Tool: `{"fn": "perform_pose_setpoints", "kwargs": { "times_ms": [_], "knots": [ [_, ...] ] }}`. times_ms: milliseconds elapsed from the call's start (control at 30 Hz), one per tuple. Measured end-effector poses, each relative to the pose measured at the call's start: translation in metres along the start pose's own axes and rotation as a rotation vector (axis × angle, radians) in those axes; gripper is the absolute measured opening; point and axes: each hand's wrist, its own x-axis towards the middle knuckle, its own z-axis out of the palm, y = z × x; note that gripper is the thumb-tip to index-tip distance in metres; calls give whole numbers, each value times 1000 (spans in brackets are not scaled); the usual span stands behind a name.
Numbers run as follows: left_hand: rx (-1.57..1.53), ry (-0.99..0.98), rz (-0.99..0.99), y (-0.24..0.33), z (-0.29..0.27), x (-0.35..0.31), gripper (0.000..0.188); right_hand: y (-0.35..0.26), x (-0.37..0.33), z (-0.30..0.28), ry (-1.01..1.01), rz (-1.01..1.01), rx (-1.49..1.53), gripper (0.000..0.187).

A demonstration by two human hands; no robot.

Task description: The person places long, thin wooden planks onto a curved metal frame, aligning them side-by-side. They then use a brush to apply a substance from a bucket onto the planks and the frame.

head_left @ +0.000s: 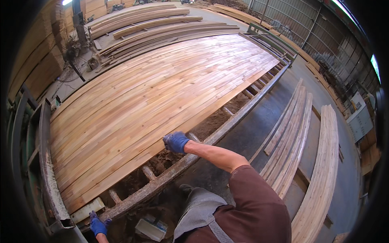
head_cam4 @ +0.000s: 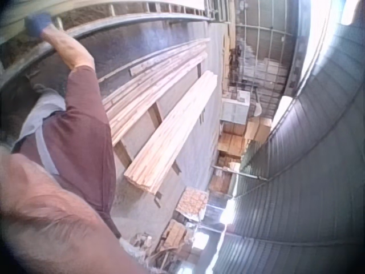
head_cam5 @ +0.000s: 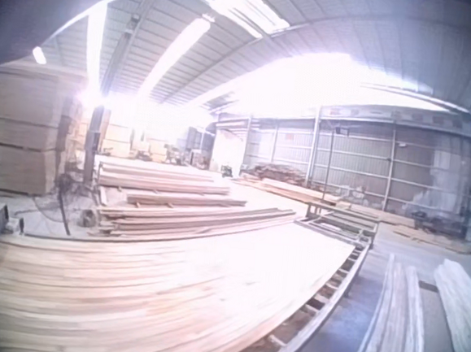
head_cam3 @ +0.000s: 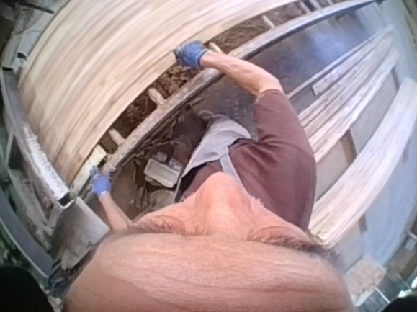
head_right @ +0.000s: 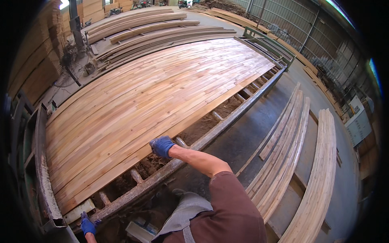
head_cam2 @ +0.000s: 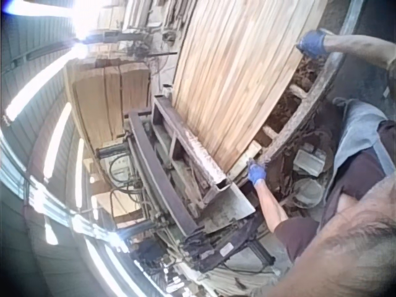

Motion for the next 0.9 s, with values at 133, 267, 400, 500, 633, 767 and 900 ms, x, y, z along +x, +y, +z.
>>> {"fn": "perform_pose_setpoints", "kwargs": {
  "times_ms": [133,267,400,500,633,767,900],
  "knots": [
    [21,1,43,17,-11,-7,100,-34,8,12,87,-64,7,20],
    [45,1,84,8,-6,-5,104,-69,21,28,138,-145,40,18],
    [59,-8,83,17,-11,-11,108,-109,34,43,136,-167,46,17],
    [85,16,92,6,0,-11,111,-138,45,55,144,-184,55,16],
    [94,6,98,14,-6,-9,112,-181,51,62,141,-170,40,13],
    [122,19,103,16,-10,-8,110,-224,48,56,101,-143,85,12],
    [137,-2,100,14,-7,-7,110,-208,11,13,-25,-118,95,17]
  ]
}}
